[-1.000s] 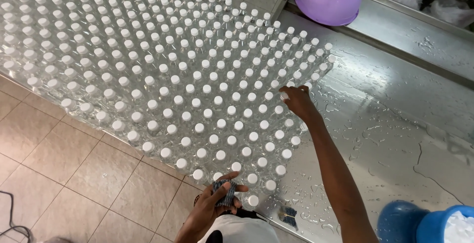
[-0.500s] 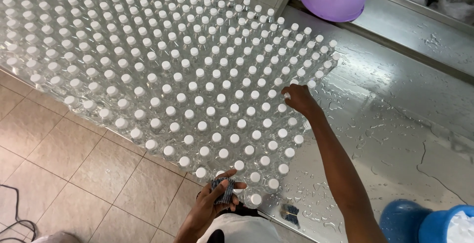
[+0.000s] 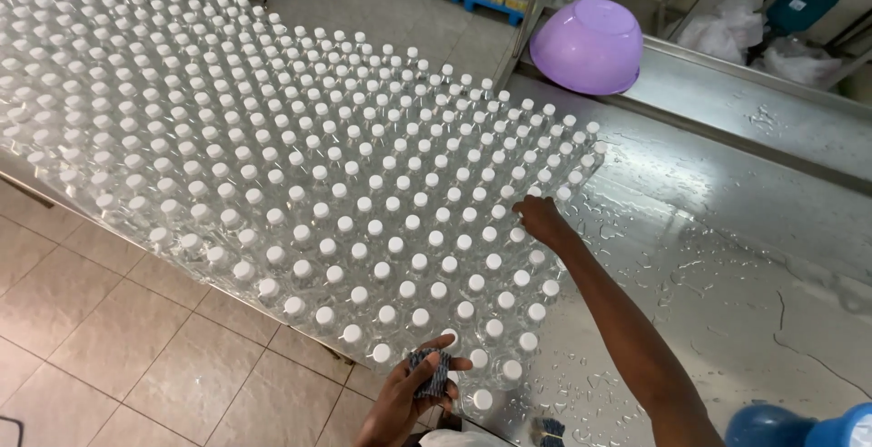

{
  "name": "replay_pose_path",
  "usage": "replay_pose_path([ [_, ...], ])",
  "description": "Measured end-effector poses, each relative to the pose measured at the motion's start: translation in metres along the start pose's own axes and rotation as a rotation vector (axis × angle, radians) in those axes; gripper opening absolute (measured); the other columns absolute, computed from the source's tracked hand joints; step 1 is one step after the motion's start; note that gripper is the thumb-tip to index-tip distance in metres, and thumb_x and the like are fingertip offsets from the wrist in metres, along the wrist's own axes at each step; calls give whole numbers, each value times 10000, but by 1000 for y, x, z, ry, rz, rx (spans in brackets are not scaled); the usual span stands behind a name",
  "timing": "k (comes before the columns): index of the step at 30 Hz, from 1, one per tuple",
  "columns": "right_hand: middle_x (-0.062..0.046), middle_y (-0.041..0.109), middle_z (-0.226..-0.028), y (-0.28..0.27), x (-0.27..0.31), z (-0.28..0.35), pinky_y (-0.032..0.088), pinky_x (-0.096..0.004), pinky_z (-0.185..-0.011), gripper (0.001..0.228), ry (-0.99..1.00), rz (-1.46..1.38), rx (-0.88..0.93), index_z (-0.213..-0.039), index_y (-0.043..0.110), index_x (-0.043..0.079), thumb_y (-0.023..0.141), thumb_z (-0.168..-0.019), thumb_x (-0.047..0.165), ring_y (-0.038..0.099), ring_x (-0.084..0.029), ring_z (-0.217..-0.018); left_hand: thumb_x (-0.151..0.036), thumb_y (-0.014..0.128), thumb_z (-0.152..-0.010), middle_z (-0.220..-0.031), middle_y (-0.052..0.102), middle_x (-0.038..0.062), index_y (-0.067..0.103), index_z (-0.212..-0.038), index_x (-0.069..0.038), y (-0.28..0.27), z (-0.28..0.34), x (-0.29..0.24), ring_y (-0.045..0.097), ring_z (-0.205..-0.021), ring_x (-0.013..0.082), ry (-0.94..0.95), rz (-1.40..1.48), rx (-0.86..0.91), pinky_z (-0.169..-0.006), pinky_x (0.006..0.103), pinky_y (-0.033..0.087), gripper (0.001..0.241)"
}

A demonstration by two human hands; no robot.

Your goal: Placing plastic caps onto a large grid of water bottles on a production table.

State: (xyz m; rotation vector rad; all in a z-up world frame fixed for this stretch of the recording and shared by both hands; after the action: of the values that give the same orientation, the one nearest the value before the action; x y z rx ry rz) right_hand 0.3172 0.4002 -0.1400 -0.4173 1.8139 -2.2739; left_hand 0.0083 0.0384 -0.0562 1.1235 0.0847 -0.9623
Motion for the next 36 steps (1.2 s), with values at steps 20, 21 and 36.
replay_pose_path([
  [20,7,658,-1149,-83,245,270,546,-363,-970,491,-184,-962,153,-1296,780,247,866,-853,441,685,-179,-1058,-324,606,-1068,-898,721,193,607,-1336,37,29,-5,3,739,-797,283,-72,-221,148,-746,396,640,449],
  [21,26,619,-1060,-78,250,274,517,-322,-933,403,-154,-976,141,-1304,810,240,893,-912,279,673,-168,-1000,-323,585,-1089,-827,719,202,634,-1284,29,31,-4,5,728,-757,287,-96,-262,178,-741,396,629,406],
  [36,-75,888,-999,-72,180,235,733,-340,-873,274,186,-1255,-153,-1124,792,80,887,-870,121,872,-189,-929,-417,605,-999,-1247,821,206,425,-1652,-19,32,2,-12,761,-791,229,-58,-234,122,-689,355,658,785],
])
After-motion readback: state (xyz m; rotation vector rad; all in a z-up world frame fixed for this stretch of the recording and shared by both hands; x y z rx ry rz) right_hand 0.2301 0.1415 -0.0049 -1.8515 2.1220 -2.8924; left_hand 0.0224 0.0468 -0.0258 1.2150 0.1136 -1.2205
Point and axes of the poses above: each hand's wrist, its own z-axis away from the middle knuckle, its own y-axis out of the palm, x = y × z, the point moved 6 cm from there along -z, towards the middle knuckle
